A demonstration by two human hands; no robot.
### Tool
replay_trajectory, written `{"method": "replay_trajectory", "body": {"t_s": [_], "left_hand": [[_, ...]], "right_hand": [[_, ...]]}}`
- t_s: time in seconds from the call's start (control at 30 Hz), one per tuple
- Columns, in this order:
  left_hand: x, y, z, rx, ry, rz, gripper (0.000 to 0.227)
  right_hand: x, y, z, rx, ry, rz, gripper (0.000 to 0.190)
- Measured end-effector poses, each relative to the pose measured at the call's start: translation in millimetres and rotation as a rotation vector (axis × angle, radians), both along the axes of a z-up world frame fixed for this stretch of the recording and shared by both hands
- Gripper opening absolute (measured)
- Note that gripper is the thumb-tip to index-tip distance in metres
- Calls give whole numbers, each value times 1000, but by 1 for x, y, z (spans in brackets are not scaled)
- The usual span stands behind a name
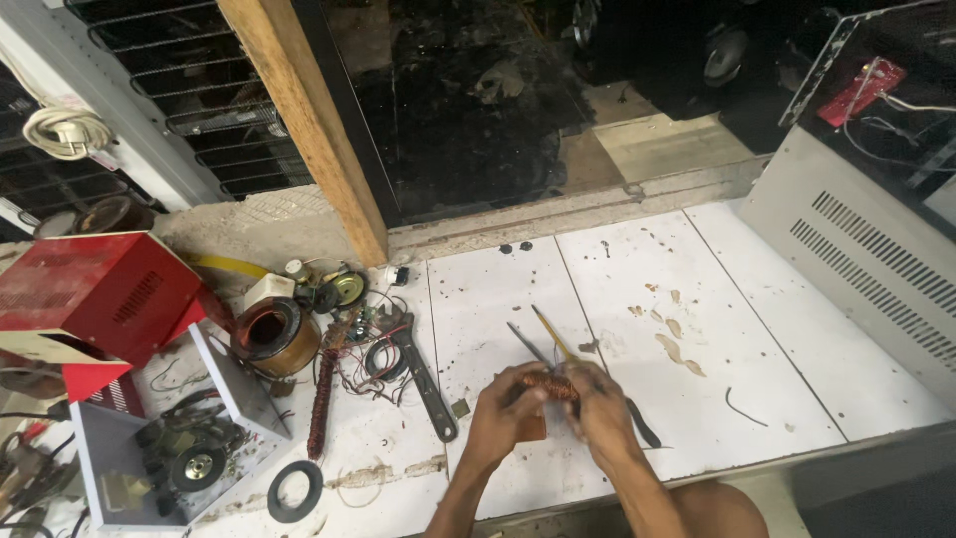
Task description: The person winds copper wire around a small rectangular core by hand. They repeatedly wrap the wire, adjust the coil, and continue winding until the core is fully covered.
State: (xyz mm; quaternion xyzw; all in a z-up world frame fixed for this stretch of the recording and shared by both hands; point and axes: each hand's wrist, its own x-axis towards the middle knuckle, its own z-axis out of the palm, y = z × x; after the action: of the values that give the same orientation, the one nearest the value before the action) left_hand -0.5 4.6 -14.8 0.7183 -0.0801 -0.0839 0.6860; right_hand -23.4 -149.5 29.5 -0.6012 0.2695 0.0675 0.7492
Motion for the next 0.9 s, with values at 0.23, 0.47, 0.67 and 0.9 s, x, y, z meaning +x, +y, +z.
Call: {"method": "replay_trajectory", "body": {"t_s": [0.23,0.47,0.67,0.9], "left_hand": [[-2,11,-10,-145,-12,88,23],[-1,28,3,-351,114,374,30],[-9,41,13,-288,303,347,29],[-17,58,-27,-120,-127,96,58]], "right_hand": [[3,13,-5,120,-13,91,46],[13,4,-16,-458,-368,490,35],[22,27,4,-571,-230,578,29],[39,58,9,-805,-62,622,52]]}}
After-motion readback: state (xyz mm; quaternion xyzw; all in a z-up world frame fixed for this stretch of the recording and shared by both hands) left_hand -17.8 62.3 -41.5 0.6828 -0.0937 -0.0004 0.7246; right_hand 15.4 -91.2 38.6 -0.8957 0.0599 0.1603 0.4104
